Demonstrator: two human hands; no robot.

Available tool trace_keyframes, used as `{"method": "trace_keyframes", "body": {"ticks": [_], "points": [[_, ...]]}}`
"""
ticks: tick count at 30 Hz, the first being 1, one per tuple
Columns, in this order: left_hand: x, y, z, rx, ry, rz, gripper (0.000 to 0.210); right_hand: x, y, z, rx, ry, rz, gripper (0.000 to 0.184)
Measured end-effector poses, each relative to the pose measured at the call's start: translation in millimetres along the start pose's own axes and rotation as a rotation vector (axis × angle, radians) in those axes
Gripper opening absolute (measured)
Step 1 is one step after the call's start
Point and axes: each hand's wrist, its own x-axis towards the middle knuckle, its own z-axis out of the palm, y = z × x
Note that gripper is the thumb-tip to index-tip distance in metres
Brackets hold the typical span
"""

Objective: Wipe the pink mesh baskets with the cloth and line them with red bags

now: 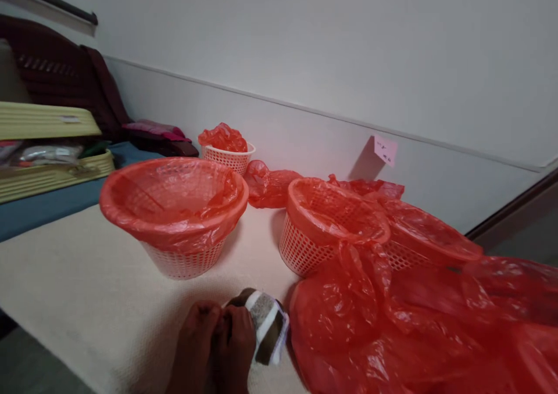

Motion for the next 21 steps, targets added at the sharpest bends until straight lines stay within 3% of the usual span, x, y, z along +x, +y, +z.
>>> {"method": "trace_keyframes", "body": {"ticks": [3,8,14,21], "points": [[0.7,-6.4,10.6,0.008,-0.065,-0.015,0.024,0.0,2.6,-1.1,0.037,0.04,0.022,0.02],[5.0,-14.6,12.1,-0.007,-0.119,-0.037,0.022,-1.1,12.2,-3.8,0.086,0.066,0.125,0.028],[5.9,-16.3,18.8,0.023,-0.14,-0.069,0.015,-5.0,24.5,-8.8,0.21,0.136,0.443,0.041],[10.8,-18.3,22.9,-0.016,-0.131,-0.075,0.018,14.4,23.5,-11.2,0.436,0.121,0.561,0.031]]}}
